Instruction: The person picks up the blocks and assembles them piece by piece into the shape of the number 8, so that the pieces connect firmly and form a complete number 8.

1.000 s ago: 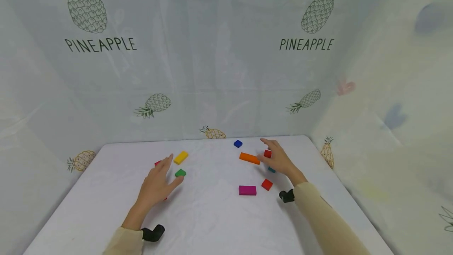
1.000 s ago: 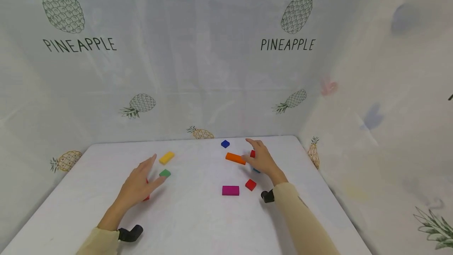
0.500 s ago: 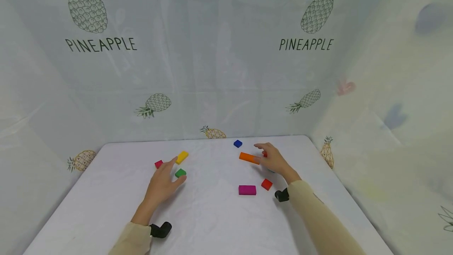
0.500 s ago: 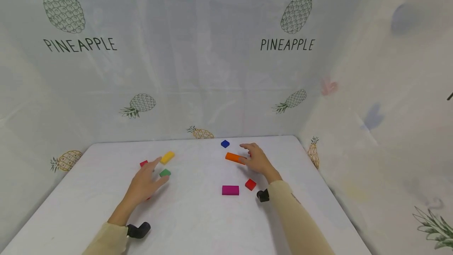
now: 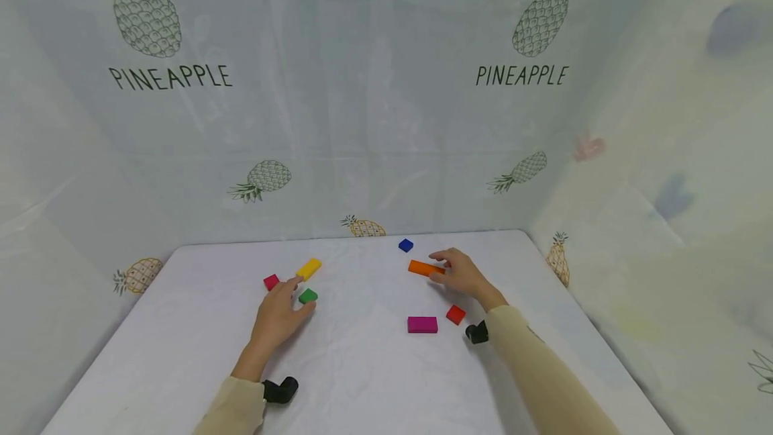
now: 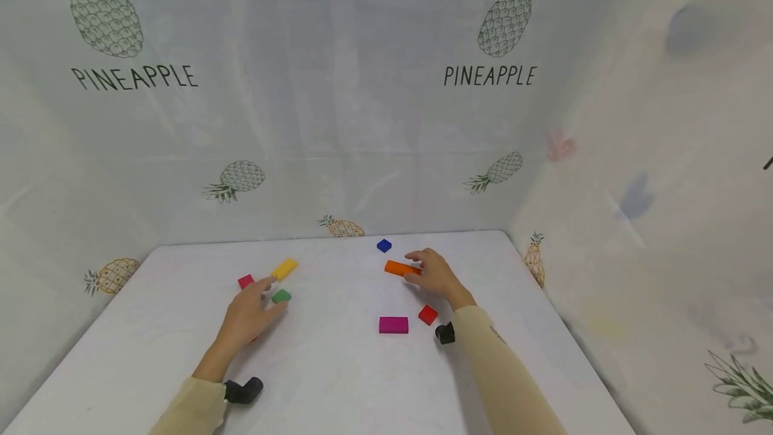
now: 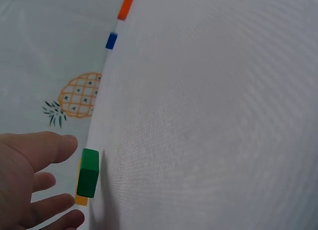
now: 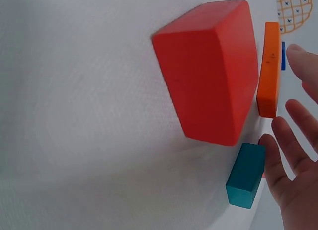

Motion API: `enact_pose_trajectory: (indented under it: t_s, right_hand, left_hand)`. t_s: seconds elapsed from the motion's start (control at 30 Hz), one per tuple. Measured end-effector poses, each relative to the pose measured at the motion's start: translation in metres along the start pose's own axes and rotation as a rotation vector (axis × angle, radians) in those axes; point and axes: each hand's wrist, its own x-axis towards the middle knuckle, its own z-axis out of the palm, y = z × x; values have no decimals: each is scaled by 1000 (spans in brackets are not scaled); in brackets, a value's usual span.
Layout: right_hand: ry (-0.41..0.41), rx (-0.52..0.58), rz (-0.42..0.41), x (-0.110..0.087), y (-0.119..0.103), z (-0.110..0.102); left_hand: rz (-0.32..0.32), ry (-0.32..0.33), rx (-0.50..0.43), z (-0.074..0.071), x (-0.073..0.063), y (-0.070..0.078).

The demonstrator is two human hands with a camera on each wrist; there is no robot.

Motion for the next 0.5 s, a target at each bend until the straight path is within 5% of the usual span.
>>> enact_pose_trajectory:
  t_s: [0.5]
  right_hand:
    - [-8, -6, -12, 4, 1, 8]
  left_hand:
    - [-2, 2, 24, 8, 5, 1]
